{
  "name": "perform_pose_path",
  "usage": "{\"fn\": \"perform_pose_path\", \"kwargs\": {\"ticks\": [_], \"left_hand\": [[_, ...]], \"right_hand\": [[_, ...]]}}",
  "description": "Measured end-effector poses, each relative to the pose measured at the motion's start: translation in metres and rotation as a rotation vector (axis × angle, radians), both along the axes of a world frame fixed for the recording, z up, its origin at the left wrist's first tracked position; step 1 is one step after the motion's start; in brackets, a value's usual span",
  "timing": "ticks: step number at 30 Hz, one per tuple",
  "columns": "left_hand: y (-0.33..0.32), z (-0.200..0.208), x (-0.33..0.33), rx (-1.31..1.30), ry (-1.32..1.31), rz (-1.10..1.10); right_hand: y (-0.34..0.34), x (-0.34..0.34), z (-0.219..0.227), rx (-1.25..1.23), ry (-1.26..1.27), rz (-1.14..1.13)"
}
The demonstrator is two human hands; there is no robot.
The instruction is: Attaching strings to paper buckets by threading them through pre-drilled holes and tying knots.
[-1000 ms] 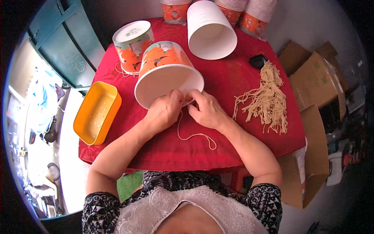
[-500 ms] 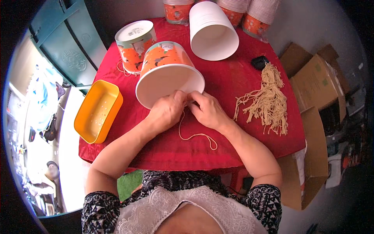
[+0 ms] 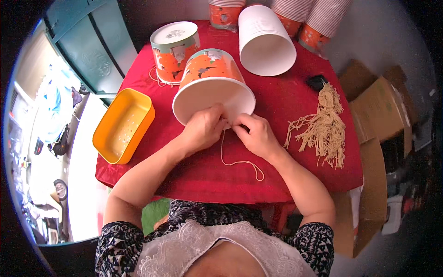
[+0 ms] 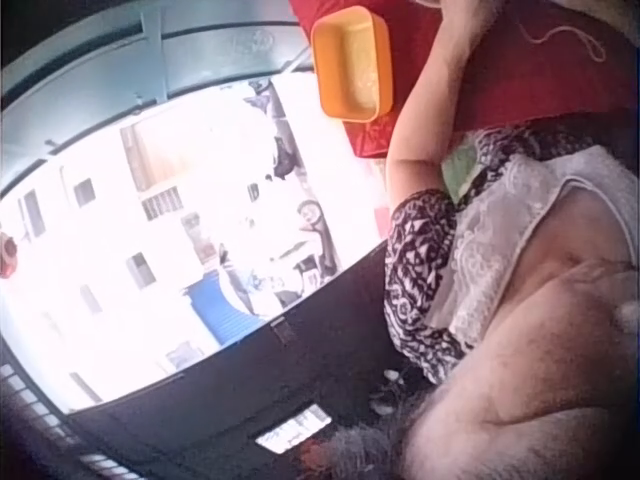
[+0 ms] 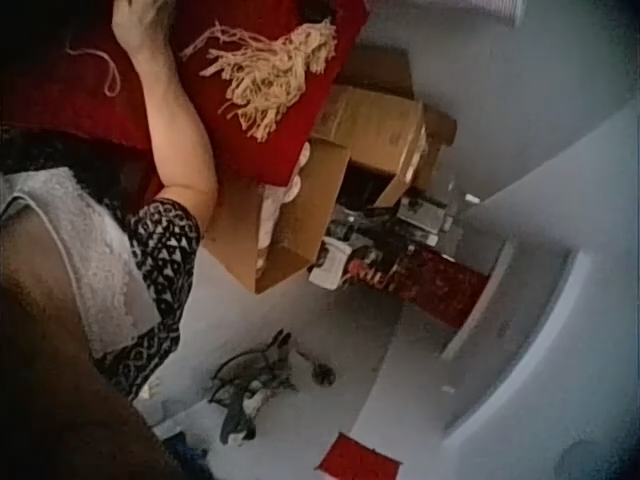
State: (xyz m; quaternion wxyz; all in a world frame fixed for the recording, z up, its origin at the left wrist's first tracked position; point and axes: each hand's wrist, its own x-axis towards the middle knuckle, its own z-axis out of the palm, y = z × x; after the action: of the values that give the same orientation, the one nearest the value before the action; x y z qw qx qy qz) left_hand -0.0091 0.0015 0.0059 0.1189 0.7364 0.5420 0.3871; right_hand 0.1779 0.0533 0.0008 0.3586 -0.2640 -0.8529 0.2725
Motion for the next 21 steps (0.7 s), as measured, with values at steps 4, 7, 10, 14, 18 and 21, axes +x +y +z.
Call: {"fn": "perform_pose_path", "kwargs": {"ticks": [4,7,10,14,18,21], "left_hand": [[0.001,-0.001,0.0,-0.032,-0.041,0.02],[0.001,-0.002,-0.001,-0.065,-0.04,0.066],[0.002,-0.005,-0.002,-0.088,-0.022,0.096],[-0.001,-0.001,0.0,-0.076,-0.006,0.107],[0.002,-0.005,-0.004,-0.059,-0.003,0.124],[0.004,-0.003,-0.004,-0.062,-0.006,0.12]], "right_hand": [[-0.003,0.002,0.004,0.092,-0.076,0.011],[-0.011,0.002,0.011,0.203,-0.203,0.017],[-0.021,0.001,0.01,0.333,-0.378,0.006],[-0.029,-0.004,0.021,0.585,-0.308,0.047],[-0.029,-0.006,0.021,0.585,-0.314,0.003],[-0.021,-0.004,0.017,0.566,-0.269,0.013]]}}
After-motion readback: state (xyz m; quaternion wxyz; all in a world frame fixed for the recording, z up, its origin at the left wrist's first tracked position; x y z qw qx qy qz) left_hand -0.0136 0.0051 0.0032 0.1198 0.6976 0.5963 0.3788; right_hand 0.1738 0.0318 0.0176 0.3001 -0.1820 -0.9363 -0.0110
